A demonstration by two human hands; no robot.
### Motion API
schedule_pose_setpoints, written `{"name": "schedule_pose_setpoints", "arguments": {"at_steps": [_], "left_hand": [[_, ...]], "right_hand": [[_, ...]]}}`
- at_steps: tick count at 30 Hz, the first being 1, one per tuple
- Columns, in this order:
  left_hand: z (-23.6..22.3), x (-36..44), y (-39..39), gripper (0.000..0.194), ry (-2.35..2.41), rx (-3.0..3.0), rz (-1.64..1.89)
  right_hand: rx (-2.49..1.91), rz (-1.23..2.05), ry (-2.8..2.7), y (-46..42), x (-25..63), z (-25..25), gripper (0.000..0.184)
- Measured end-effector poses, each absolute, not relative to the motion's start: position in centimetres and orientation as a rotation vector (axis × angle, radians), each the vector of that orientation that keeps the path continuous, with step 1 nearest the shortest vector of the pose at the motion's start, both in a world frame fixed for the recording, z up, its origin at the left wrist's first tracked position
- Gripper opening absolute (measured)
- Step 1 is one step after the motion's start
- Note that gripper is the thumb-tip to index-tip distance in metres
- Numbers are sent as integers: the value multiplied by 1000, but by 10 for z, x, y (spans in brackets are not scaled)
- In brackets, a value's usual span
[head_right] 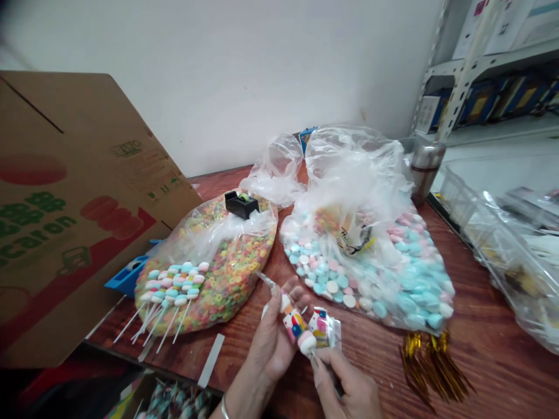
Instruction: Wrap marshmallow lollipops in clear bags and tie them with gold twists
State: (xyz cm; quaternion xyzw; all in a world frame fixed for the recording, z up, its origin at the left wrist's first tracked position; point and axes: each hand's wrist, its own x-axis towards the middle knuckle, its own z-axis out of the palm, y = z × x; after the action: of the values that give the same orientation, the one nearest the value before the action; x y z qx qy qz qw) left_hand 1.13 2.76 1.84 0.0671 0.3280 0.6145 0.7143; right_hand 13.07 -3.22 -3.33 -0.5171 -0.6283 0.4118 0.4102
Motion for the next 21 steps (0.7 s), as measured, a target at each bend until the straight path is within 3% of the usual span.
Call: {"name": "schedule_pose_setpoints", "arguments": {"at_steps": [10, 13, 16, 21], "left_hand": [[16, 22, 24, 21, 824, 187, 1407], [11, 28, 22, 12, 777, 232, 1380], [8, 35, 16, 16, 760, 213, 1322], [17, 17, 23, 25, 726, 83, 1347]], "right_hand": [[-1319, 1107, -1705, -25, 138, -28, 29], [-1302, 1083, -1611, -31, 134, -35, 32], [-1293, 1121, -1463, -30, 127, -36, 31], [-1122, 1470, -1145, -25, 125, -40, 38]]}}
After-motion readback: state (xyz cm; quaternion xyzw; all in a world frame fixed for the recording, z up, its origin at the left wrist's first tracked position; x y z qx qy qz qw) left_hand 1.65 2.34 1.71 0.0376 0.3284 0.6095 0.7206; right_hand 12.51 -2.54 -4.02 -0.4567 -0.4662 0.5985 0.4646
